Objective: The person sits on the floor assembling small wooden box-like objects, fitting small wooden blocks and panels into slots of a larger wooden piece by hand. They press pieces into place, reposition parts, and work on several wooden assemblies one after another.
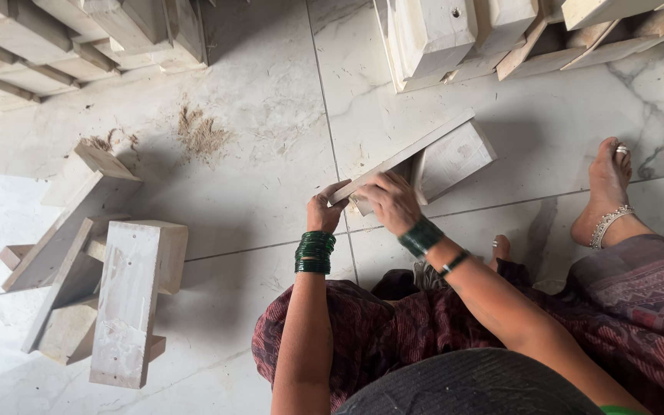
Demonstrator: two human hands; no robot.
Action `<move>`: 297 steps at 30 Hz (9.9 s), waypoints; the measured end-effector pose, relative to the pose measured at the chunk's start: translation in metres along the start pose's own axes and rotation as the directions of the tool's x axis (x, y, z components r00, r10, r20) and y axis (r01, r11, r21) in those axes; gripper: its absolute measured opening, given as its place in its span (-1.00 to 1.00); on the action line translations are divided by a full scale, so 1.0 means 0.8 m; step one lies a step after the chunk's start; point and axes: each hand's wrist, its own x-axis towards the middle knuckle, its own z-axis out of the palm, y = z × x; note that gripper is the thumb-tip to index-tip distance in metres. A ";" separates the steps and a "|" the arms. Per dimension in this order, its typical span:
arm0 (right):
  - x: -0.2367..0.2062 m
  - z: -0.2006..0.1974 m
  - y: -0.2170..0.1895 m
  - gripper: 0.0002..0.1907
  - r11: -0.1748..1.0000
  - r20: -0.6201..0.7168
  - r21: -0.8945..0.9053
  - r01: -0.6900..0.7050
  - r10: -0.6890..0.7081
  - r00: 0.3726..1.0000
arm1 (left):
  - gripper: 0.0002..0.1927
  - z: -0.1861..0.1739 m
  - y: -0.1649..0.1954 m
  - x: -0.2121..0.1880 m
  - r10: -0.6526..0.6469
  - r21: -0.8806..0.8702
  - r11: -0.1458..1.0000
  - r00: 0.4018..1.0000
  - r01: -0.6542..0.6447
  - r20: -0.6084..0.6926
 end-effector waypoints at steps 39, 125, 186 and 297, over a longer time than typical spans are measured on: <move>-0.003 0.002 0.001 -0.88 0.990 -0.009 -0.025 0.138 -0.138 0.990 | -0.57 0.013 -0.001 -0.004 0.011 -0.052 0.999 1.000 -0.011 -0.004; -0.002 0.019 0.015 -0.85 0.998 -0.135 -0.059 0.034 -0.042 0.990 | -0.58 0.015 0.011 -0.003 -0.008 -0.130 0.991 0.999 0.013 0.039; -0.003 0.002 0.003 -0.88 0.994 -0.045 0.001 -0.114 0.113 0.993 | -0.58 0.014 0.017 -0.005 -0.001 -0.086 0.996 0.999 0.005 0.038; 0.050 -0.110 0.158 -0.92 0.896 -0.399 -0.187 -0.403 0.305 0.865 | -0.66 0.019 0.004 0.001 0.056 -0.007 0.998 0.998 -0.056 0.018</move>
